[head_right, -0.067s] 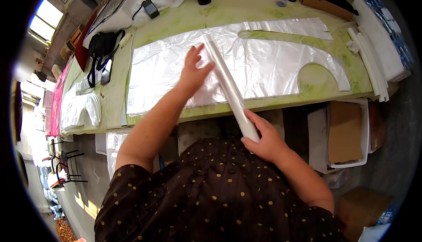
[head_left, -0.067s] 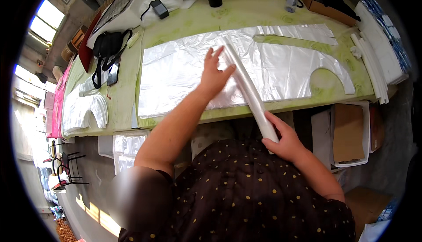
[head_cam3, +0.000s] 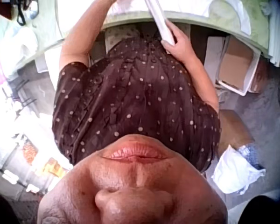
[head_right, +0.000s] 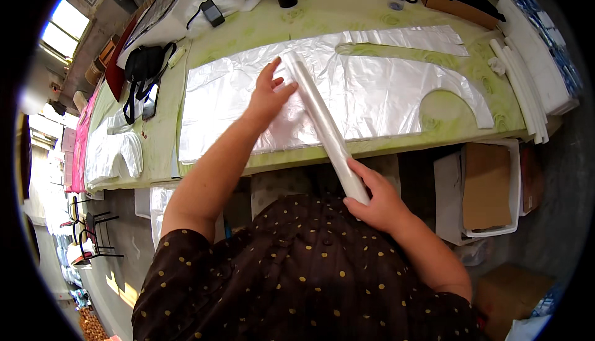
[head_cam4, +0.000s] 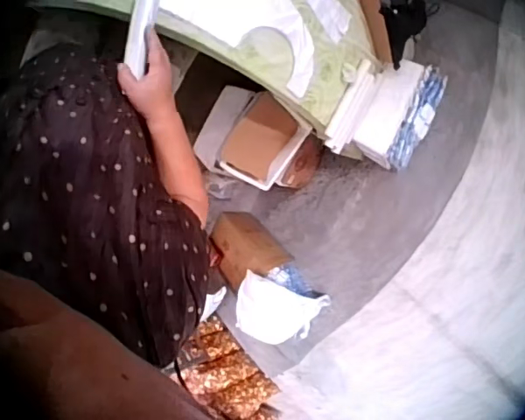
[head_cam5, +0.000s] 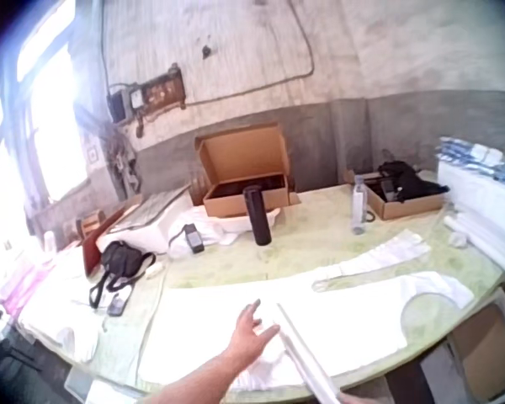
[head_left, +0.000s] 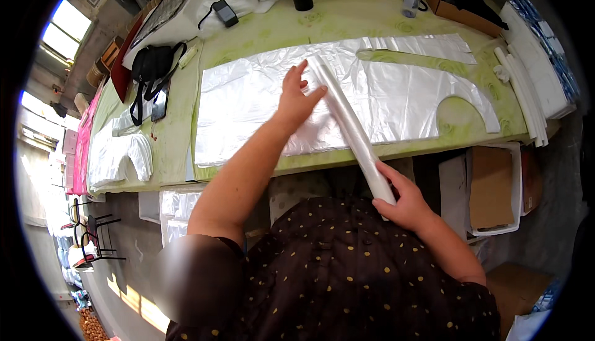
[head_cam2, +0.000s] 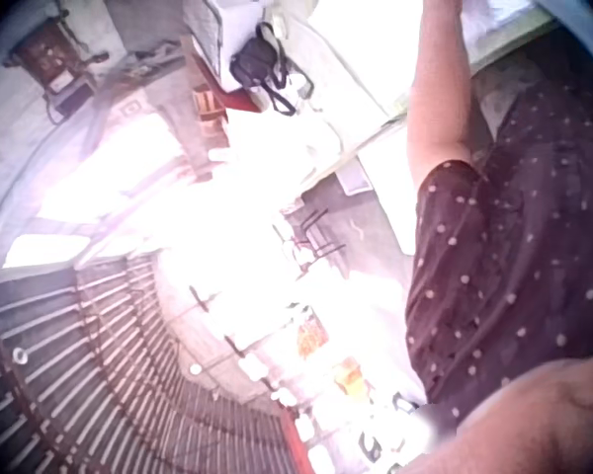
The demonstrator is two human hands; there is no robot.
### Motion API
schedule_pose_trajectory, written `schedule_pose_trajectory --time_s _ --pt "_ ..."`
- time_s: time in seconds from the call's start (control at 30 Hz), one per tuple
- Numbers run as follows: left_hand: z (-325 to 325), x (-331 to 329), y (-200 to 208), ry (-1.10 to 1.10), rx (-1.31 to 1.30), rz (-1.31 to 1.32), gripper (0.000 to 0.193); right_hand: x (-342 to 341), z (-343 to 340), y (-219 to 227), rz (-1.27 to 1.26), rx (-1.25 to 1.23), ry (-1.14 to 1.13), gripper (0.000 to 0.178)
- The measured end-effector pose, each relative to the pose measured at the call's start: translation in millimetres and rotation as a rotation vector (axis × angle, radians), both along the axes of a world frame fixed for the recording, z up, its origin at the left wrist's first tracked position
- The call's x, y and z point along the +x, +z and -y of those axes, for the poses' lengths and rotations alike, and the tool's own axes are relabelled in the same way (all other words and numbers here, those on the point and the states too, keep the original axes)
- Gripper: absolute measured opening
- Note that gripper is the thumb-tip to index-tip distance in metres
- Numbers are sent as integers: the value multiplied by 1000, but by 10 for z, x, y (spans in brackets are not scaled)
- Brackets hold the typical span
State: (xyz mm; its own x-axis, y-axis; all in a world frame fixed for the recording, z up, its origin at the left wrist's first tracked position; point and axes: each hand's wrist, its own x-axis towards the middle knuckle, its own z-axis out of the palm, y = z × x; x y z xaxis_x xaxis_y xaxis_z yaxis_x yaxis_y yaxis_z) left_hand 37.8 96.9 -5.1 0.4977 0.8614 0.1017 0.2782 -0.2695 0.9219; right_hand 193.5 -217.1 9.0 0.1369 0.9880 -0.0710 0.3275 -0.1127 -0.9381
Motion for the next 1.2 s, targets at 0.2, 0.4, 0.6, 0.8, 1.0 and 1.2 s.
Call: schedule_pose_trajectory --time_s 0.2,0.4,0.6,0.8,1.0,1.2 --pt "-455 151 493 -126 -541 -221 53 132 298 26 131 -7 23 78" --pt "-720 290 520 -201 -596 -377 13 92 149 312 215 -114 55 77" --pt "-854 303 356 -50 -620 -241 9 33 4 284 247 -107 39 89" --pt "-736 279 270 -55 -447 -274 19 367 678 416 201 -357 108 92" --pt "-758 342 336 -83 -136 -566 37 758 1754 245 91 -717 19 67" --pt "-840 359 261 106 234 -630 56 860 2097 -241 45 -641 -57 60"
